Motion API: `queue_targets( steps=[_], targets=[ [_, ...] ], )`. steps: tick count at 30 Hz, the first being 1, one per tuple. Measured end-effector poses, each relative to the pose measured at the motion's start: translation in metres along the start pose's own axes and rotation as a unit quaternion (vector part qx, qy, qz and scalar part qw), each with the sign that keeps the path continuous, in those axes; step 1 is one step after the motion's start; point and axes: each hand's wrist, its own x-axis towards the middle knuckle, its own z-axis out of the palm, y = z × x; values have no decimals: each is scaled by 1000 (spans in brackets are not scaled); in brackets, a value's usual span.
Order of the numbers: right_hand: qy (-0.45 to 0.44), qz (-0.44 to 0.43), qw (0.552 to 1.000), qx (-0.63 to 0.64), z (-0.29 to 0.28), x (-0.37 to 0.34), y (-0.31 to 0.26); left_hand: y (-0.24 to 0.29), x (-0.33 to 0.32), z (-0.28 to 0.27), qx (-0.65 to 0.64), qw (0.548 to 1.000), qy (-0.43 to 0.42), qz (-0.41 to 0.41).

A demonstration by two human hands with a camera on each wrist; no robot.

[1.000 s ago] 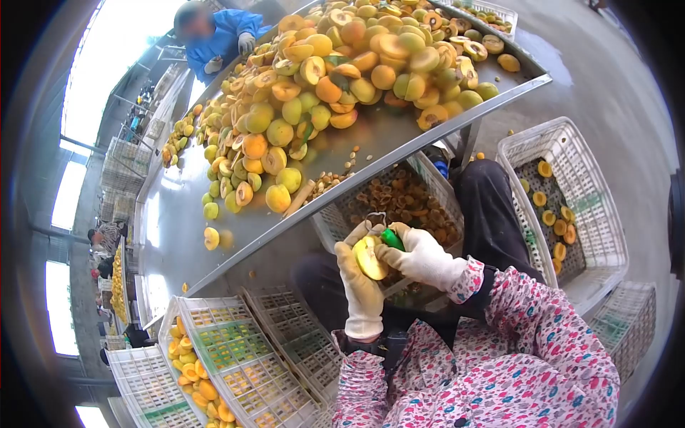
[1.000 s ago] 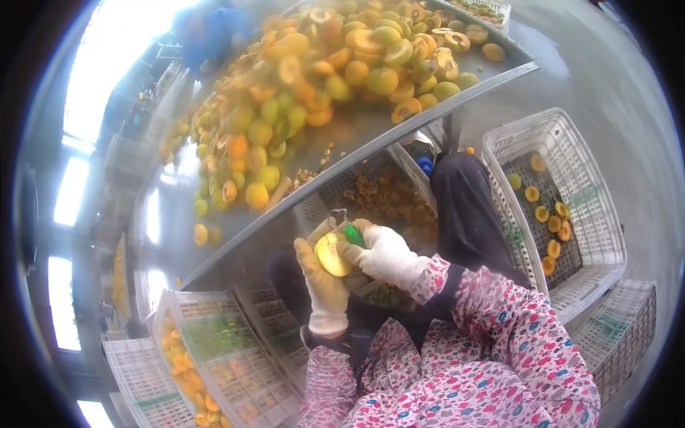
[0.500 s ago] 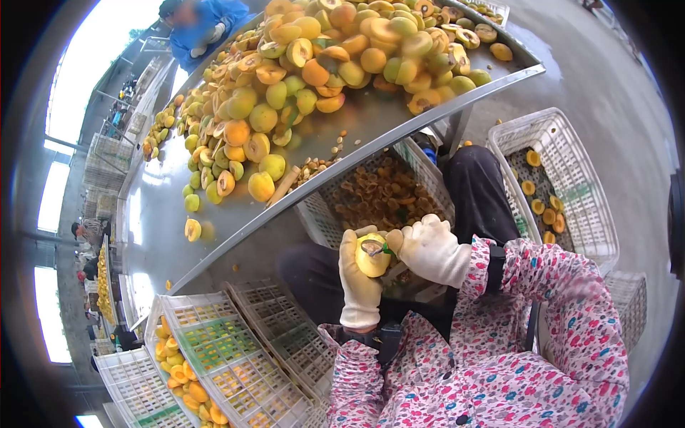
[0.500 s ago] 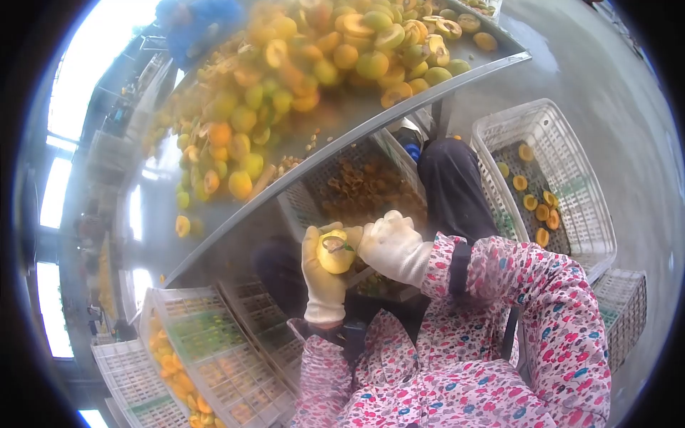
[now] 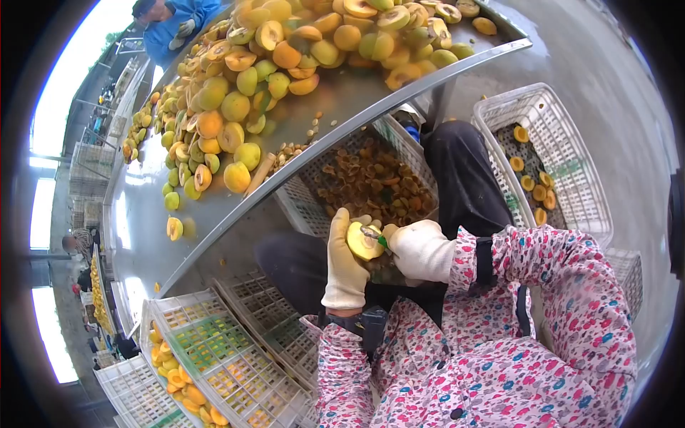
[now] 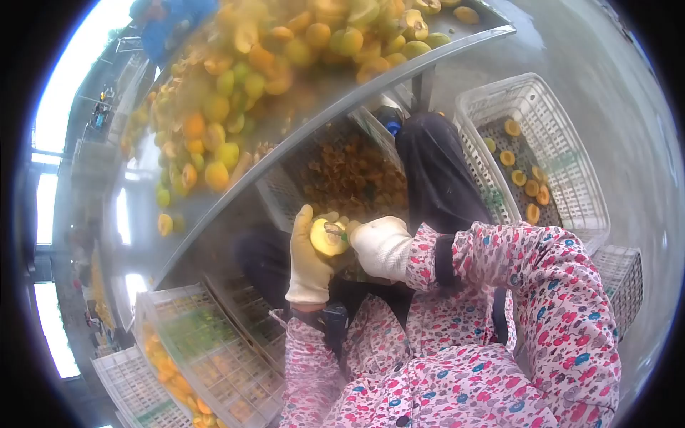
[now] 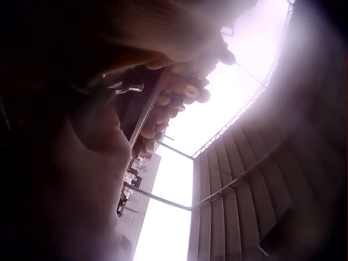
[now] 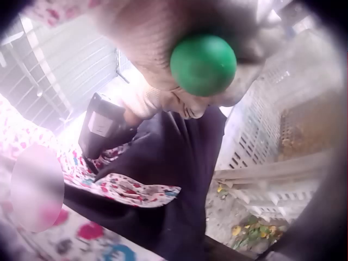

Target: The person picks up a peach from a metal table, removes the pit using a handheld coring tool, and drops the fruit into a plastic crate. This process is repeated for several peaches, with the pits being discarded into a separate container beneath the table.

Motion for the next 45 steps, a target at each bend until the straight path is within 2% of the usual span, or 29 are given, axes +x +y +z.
queue_targets(
  steps=[1, 3, 5, 7, 8, 9, 11, 12, 15, 17, 18, 20, 23, 24, 25, 26, 27, 28, 29, 30, 31, 32, 33, 37, 39, 41, 43, 44, 45],
  targets=[
    [-26, 31, 999, 36, 1, 1, 2, -6, -1, -1, 5, 1000, -4, -3],
    [-24, 38, 997, 67, -2, -3, 2, -21, -6, -7, -48, 996, -20, 72],
    [-27, 37, 995, 94, -6, -9, -3, -43, -13, -6, 50, 972, 2, 231],
    [48, -92, 991, -86, -4, -13, -8, -53, -17, 1, 92, 930, 66, 350],
    [105, -114, 980, -122, 6, -13, -10, -50, -19, -2, 95, 930, 71, 349],
    [101, -115, 981, -118, 4, -14, -13, -42, -19, -6, 56, 951, 58, 299],
    [28, -141, 967, -208, -12, -13, -15, -22, -26, -3, 9, 987, 32, 159],
    [17, -149, 964, -220, -13, -11, -11, -14, -30, -2, 25, 991, 17, 131],
    [40, -135, 967, -211, -12, -14, -17, 10, -34, 1, 124, 989, -8, 79],
    [7, -103, 985, -142, -3, -14, -20, 23, -33, -2, 136, 988, -66, 38],
    [15, -71, 996, -47, 6, -13, -20, 13, -25, 4, 105, 990, -31, 93],
    [10, 4, 992, 128, 8, -12, -22, 11, -9, -5, 132, 985, -52, 98],
    [57, -28, 990, 124, -2, -10, -17, 7, -5, -3, 122, 982, -80, 122],
    [28, 14, 987, 157, -22, -20, -23, 0, -10, 7, 116, 971, -55, 200],
    [35, 13, 987, 158, -24, -19, -21, -4, -12, 15, 108, 955, -33, 276],
    [45, -19, 994, 99, -20, -17, -16, -11, -5, 7, 126, 936, -36, 326],
    [52, -50, 997, 41, -13, -14, -13, -12, -8, 5, 128, 937, -35, 324],
    [51, -50, 996, 43, -8, -6, -12, -11, -10, 3, 151, 936, -54, 314],
    [4, 75, 986, 149, -3, 5, -10, -9, -11, 1, 173, 934, -72, 305],
    [-44, 200, 947, 249, -1, 10, -9, -9, -12, -2, 174, 934, -70, 304],
    [-47, 200, 946, 250, -9, -1, -12, -8, -13, -5, 184, 937, -88, 285],
    [-47, 77, 991, 98, -19, -17, -13, -6, -14, -8, 195, 939, -106, 264],
    [-41, -49, 996, -60, -28, -28, -15, -4, -15, -8, 205, 939, -126, 246],
    [-96, -10, 994, 46, -27, -33, -15, -1, -19, -6, 237, 925, -140, 261],
    [-10, -56, 997, 54, -16, -36, -13, 0, -17, -3, 218, 934, -143, 245],
    [11, -69, 997, 35, -12, -34, -11, 0, -19, -3, 200, 943, -139, 228],
    [-73, -30, 991, 110, -19, -35, -14, 0, -21, -4, 204, 944, -162, 203],
    [-106, 1, 970, 218, -24, -40, -13, 0, -20, -4, 204, 944, -161, 203],
    [-107, 0, 970, 216, -23, -37, -14, 1, -18, -5, 194, 942, -170, 212]
  ],
)
